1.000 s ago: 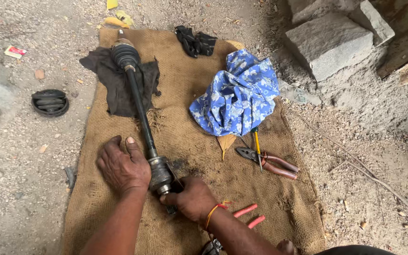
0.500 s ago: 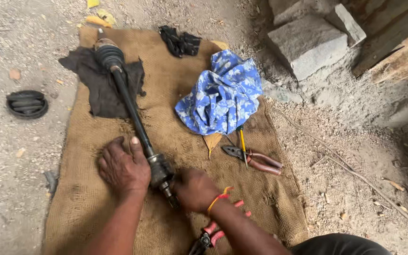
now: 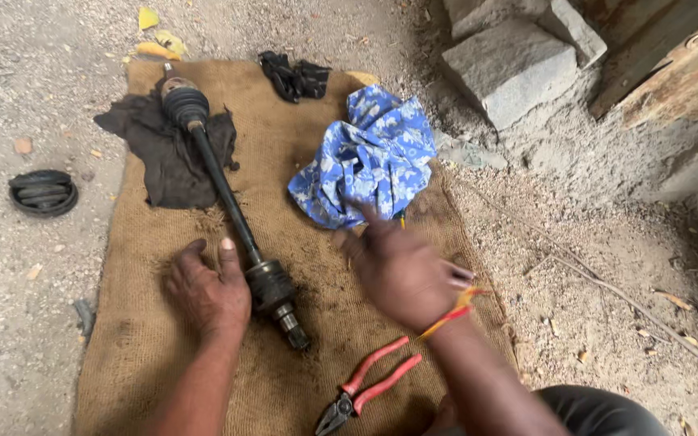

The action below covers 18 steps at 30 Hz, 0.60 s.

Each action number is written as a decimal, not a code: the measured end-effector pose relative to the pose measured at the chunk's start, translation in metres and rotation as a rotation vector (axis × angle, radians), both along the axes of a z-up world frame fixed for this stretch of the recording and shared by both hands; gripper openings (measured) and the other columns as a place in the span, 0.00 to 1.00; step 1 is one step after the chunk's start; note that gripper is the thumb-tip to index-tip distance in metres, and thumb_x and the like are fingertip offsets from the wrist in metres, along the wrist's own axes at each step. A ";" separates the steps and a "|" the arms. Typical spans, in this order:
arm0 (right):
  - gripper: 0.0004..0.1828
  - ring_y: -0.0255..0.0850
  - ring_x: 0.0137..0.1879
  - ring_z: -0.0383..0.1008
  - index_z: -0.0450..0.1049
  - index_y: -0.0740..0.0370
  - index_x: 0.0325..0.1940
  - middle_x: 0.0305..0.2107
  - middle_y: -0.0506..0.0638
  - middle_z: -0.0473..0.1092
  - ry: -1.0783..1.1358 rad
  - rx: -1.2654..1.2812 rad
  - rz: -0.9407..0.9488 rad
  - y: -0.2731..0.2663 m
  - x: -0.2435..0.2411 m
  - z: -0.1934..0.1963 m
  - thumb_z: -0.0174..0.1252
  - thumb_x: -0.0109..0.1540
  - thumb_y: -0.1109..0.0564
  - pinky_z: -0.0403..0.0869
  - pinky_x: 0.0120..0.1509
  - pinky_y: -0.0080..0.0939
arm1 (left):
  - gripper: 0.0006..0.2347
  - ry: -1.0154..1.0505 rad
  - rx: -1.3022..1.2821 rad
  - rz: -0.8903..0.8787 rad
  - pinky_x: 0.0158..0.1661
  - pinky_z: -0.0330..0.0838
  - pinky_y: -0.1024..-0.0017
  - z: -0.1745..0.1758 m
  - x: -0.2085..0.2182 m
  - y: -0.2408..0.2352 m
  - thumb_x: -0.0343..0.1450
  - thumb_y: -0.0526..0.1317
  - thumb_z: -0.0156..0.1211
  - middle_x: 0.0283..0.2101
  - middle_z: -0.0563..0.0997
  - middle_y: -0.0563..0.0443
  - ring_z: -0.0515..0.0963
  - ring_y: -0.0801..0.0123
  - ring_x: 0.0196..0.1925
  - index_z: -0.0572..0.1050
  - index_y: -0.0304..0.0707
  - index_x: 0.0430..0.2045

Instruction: The person cleans a mechanical shaft with a cloth, then uses a metal file to scrape and smooth the surface of the shaft's joint area. They repeatedly rotate the shaft and file different sections while seated on the ground.

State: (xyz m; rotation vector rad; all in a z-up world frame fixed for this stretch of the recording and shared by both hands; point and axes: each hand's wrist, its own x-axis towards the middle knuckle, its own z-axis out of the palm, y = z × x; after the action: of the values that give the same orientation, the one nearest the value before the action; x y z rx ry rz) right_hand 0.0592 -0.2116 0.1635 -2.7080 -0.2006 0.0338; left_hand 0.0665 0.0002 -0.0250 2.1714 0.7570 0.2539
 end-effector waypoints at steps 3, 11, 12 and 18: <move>0.22 0.47 0.49 0.81 0.71 0.44 0.65 0.48 0.55 0.78 0.306 0.023 0.041 0.019 -0.011 -0.030 0.46 0.68 0.43 0.77 0.56 0.49 | 0.27 -0.009 -0.027 -0.013 0.63 0.59 0.46 0.000 0.007 -0.004 0.75 0.61 0.53 0.60 0.67 0.38 0.63 0.48 0.66 0.67 0.37 0.58; 0.19 0.51 0.51 0.79 0.79 0.45 0.55 0.45 0.54 0.78 0.408 -0.023 0.033 0.032 -0.018 -0.057 0.54 0.62 0.45 0.75 0.58 0.51 | 0.26 0.006 -0.062 -0.137 0.61 0.60 0.47 0.013 0.021 -0.025 0.73 0.61 0.52 0.58 0.68 0.39 0.63 0.47 0.66 0.66 0.42 0.57; 0.19 0.53 0.51 0.79 0.80 0.46 0.54 0.44 0.55 0.78 0.376 -0.017 0.053 0.033 -0.021 -0.059 0.55 0.62 0.46 0.75 0.57 0.52 | 0.25 -0.011 -0.037 -0.127 0.62 0.59 0.47 0.011 0.022 -0.023 0.74 0.60 0.52 0.58 0.68 0.39 0.64 0.47 0.66 0.65 0.42 0.58; 0.19 0.55 0.47 0.79 0.79 0.48 0.54 0.38 0.59 0.77 0.302 0.000 0.090 0.048 -0.036 -0.057 0.54 0.62 0.45 0.75 0.56 0.54 | 0.25 -0.068 0.080 -0.113 0.65 0.55 0.48 -0.003 0.016 -0.002 0.75 0.56 0.52 0.60 0.69 0.34 0.64 0.44 0.66 0.65 0.36 0.60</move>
State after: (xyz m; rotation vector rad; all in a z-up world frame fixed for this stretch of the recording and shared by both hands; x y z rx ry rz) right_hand 0.0231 -0.1635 0.1069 -2.6496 -0.2299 0.4654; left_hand 0.0823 -0.0019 -0.0276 2.2604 0.5926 0.3019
